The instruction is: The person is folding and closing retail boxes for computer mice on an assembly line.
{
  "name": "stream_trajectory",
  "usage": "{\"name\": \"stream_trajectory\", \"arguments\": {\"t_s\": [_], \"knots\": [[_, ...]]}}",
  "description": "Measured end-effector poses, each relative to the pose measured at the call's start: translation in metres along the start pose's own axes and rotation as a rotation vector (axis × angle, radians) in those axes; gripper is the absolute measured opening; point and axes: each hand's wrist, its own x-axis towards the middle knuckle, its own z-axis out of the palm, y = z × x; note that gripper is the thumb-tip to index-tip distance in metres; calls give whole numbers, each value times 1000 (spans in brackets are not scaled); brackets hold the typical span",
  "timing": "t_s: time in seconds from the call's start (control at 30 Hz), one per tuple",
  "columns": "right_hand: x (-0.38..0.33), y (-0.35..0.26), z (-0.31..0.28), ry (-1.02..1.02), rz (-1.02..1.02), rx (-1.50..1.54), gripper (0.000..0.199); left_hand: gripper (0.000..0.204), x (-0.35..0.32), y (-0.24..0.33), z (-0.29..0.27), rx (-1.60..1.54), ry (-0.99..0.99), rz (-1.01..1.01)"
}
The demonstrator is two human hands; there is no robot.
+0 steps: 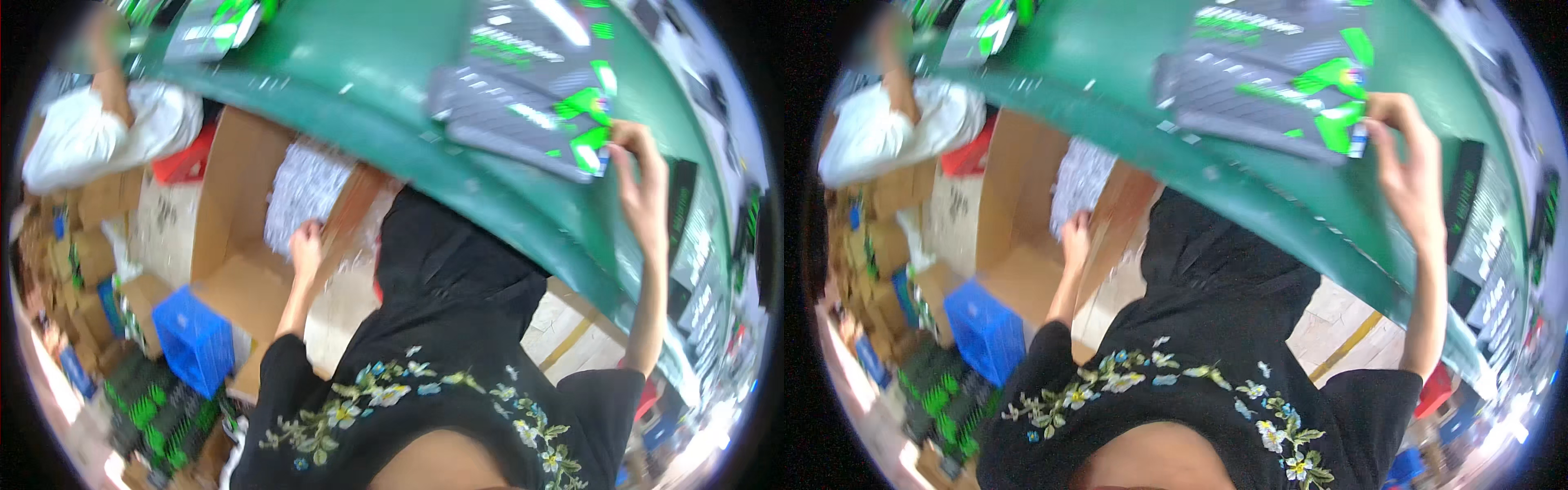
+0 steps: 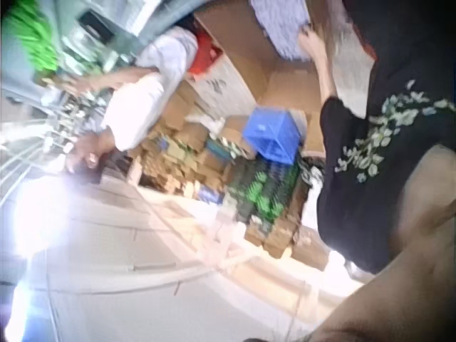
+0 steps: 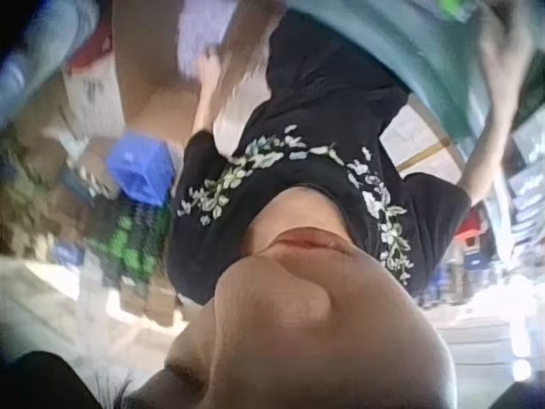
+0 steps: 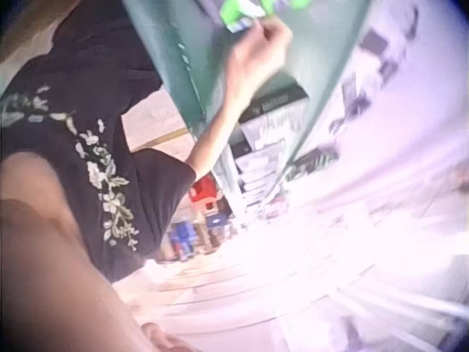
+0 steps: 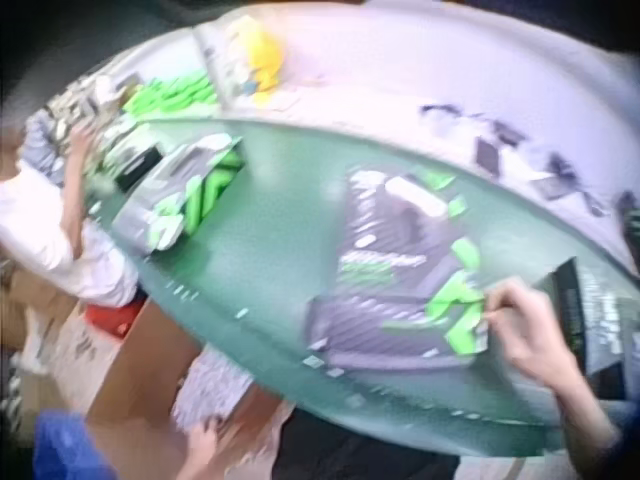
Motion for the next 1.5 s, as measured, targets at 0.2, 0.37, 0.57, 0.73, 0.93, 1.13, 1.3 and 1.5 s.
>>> {"name": "stream_trajectory", "arguments": {"t_s": [0.2, 0.37, 0.57, 0.73, 0.93, 1.13, 1.3, 1.5], "knots": [[-29, -20, -4, 253, 32, 262, 7, 34, -8, -3, -8, -34, -4, 8], [-52, -71, 32, 566, 65, 644, 13, 33, -10, 7, -2, -29, 34, -21], [-10, -171, 162, -203, -62, 867, 33, 26, 3, -24, 16, -119, 78, 4], [-24, -133, 142, -218, -263, 622, 31, 25, -19, -9, 12, -71, 133, -58], [-56, -41, 2, 227, 40, -77, 31, 26, -2, 12, 0, -19, 60, 4], [-37, -30, -11, 132, 131, -203, 50, 34, 23, 77, -60, 55, 369, 457], [-40, -32, -5, -50, 6, -337, 58, 39, 10, 240, -79, 102, 585, 1074], [-36, -16, -9, -75, -16, -227, 58, 55, 22, 331, -60, 432, 142, 1519]]}}
